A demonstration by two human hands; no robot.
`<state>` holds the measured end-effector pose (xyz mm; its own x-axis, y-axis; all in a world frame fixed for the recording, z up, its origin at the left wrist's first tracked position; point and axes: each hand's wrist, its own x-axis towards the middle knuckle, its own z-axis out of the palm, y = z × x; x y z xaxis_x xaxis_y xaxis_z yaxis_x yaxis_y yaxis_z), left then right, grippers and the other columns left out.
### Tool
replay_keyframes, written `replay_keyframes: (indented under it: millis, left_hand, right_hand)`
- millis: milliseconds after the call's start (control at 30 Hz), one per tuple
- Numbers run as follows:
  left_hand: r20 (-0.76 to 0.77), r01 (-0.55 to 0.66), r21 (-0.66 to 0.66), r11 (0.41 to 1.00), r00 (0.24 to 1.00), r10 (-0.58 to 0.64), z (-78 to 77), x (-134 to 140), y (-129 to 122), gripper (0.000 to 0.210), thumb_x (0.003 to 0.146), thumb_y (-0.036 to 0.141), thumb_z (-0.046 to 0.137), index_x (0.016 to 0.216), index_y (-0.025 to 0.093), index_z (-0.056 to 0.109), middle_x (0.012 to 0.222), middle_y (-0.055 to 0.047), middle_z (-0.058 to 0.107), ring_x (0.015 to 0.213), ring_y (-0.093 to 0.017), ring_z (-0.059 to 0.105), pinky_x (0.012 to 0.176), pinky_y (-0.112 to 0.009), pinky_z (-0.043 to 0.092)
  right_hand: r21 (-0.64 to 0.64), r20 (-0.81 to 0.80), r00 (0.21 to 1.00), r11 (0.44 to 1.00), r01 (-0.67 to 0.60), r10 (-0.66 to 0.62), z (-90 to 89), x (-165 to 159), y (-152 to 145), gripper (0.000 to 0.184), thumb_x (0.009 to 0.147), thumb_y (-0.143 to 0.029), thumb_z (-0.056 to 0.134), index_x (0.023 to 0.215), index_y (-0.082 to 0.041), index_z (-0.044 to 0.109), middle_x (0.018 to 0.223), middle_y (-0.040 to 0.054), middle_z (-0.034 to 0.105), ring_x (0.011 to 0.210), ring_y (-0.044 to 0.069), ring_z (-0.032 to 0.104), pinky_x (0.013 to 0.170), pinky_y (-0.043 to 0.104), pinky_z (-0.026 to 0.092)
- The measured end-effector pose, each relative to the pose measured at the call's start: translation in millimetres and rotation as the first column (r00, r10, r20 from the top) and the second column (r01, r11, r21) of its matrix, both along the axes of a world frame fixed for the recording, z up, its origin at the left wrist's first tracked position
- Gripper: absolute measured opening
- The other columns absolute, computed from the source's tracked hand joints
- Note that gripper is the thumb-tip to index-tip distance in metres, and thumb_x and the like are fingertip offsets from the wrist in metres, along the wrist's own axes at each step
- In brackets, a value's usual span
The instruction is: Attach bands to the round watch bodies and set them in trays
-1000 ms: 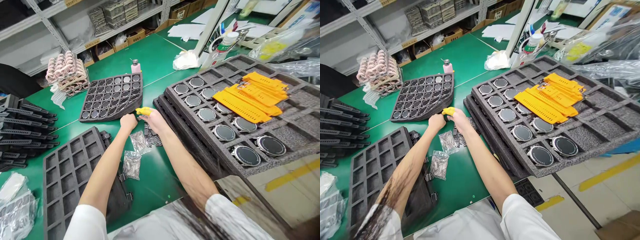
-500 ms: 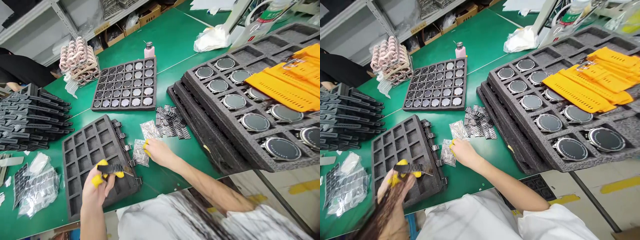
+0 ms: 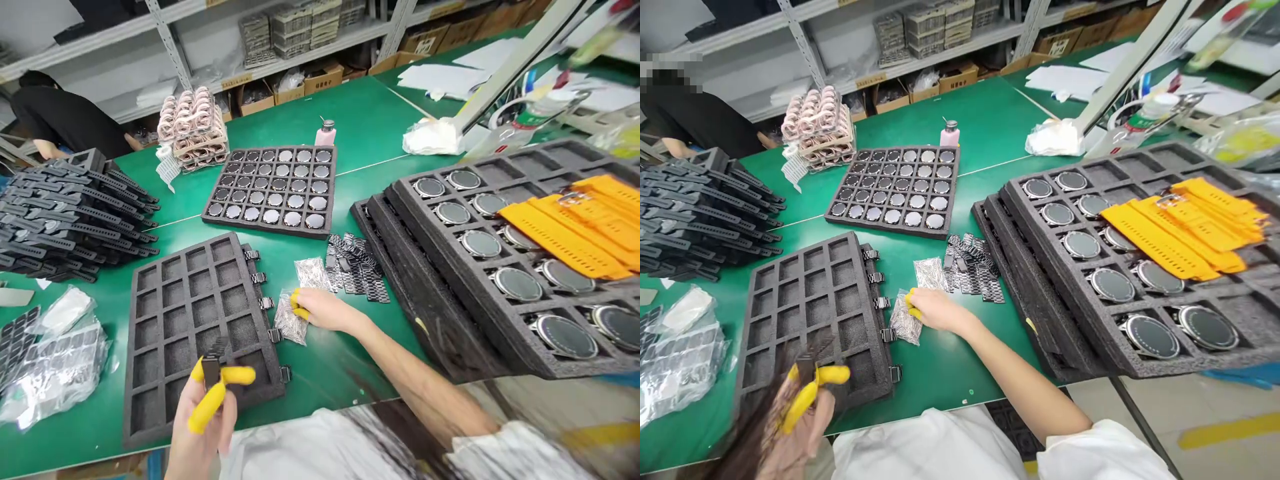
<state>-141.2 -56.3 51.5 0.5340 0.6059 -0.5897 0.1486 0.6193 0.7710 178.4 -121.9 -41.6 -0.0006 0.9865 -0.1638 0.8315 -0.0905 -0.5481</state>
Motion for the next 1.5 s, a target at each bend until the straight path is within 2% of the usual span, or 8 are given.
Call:
replay_keyframes:
  millis: [100, 233, 433, 600, 800, 933, 1100, 1500]
  left_hand:
    - [0.017, -0.07, -0.026, 0.997, 0.997, 0.071, -8.9, 3, -2, 0.045, 0.07, 0.06, 0.075, 0.115, 0.055, 0.078, 0.086, -0.002, 0.083, 0.049, -0.029, 0.069, 0.036, -0.037, 0.045]
    - [0.097, -0.036, -0.074, 0.997, 0.994, 0.043, -11.9, 19, 6, 0.048, 0.077, 0.068, 0.075, 0.11, 0.035, 0.084, 0.082, -0.008, 0.081, 0.054, -0.025, 0.069, 0.046, -0.037, 0.054]
    - [0.218, 0.099, 0.049, 0.994, 0.97, -0.107, 29.6, 77, 20, 0.045, 0.082, 0.047, 0.085, 0.116, 0.018, 0.076, 0.098, -0.013, 0.082, 0.081, -0.029, 0.08, 0.081, -0.04, 0.062]
    - [0.357, 0.333, 0.048, 0.942, 0.875, -0.327, 58.1, 156, 44, 0.062, 0.076, 0.031, 0.089, 0.132, 0.02, 0.064, 0.098, -0.01, 0.081, 0.09, -0.031, 0.08, 0.081, -0.039, 0.061]
    - [0.285, 0.33, 0.099, 0.939, 0.894, -0.345, 11.3, 236, 65, 0.041, 0.082, 0.05, 0.077, 0.094, 0.014, 0.063, 0.071, -0.004, 0.072, 0.051, -0.017, 0.068, 0.054, -0.027, 0.053]
    - [0.109, 0.385, 0.118, 0.915, 0.911, -0.397, -28.3, 243, 53, 0.052, 0.08, 0.042, 0.078, 0.12, 0.017, 0.057, 0.073, 0.002, 0.072, 0.037, -0.013, 0.058, 0.041, -0.023, 0.043]
    - [0.106, 0.392, 0.09, 0.915, 0.91, -0.401, -42.7, 239, 44, 0.051, 0.077, 0.058, 0.081, 0.104, 0.02, 0.06, 0.089, -0.002, 0.075, 0.057, -0.017, 0.071, 0.048, -0.026, 0.054]
    - [0.047, 0.402, 0.219, 0.889, 0.906, -0.421, -39.0, 238, 47, 0.064, 0.087, 0.059, 0.073, 0.135, 0.02, 0.057, 0.05, 0.008, 0.061, 0.033, -0.011, 0.048, 0.039, -0.022, 0.033]
  right_hand:
    - [0.014, -0.155, 0.988, 1.0, 0.01, -0.008, -1.6, 10, -2, 0.012, 0.101, -0.015, 0.061, 0.092, -0.02, 0.065, 0.091, 0.0032, 0.068, 0.083, 0.02, 0.063, 0.069, 0.028, 0.04]
    - [0.054, -0.228, 0.97, 0.993, 0.102, -0.087, -7.5, 17, -8, 0.012, 0.103, -0.02, 0.059, 0.092, -0.021, 0.065, 0.092, 0.0033, 0.071, 0.083, 0.021, 0.063, 0.072, 0.03, 0.043]
    - [0.21, -0.474, 0.849, 0.906, 0.368, -0.235, -8.4, 23, -16, 0.028, 0.105, -0.041, 0.055, 0.086, -0.022, 0.062, 0.08, 0.0019, 0.065, 0.072, 0.02, 0.058, 0.068, 0.032, 0.044]
    - [0.225, -0.799, 0.528, 0.674, 0.704, -0.286, 4.4, 29, -1, 0.033, 0.097, -0.057, 0.062, 0.089, -0.025, 0.06, 0.076, 0.0005, 0.063, 0.065, 0.019, 0.058, 0.062, 0.033, 0.048]
    - [0.219, -0.873, 0.366, 0.411, 0.885, -0.323, -6.9, 37, 11, 0.034, 0.096, -0.06, 0.062, 0.094, -0.026, 0.057, 0.077, 0.0009, 0.064, 0.06, 0.018, 0.058, 0.055, 0.031, 0.047]
    - [0.323, -0.85, 0.458, 0.43, 0.843, -0.259, -15.6, 32, 1, 0.03, 0.099, -0.055, 0.063, 0.095, -0.025, 0.061, 0.081, 0.0021, 0.066, 0.065, 0.018, 0.063, 0.059, 0.031, 0.054]
    - [0.465, -0.797, 0.564, 0.375, 0.802, -0.218, -12.8, 26, 0, 0.019, 0.102, -0.039, 0.064, 0.093, -0.023, 0.066, 0.101, 0.0081, 0.071, 0.086, 0.02, 0.069, 0.067, 0.031, 0.06]
    - [0.281, -0.899, 0.396, 0.444, 0.851, -0.189, -14.6, 26, 3, 0.021, 0.099, -0.042, 0.068, 0.093, -0.022, 0.068, 0.115, 0.0123, 0.073, 0.086, 0.021, 0.074, 0.069, 0.033, 0.067]
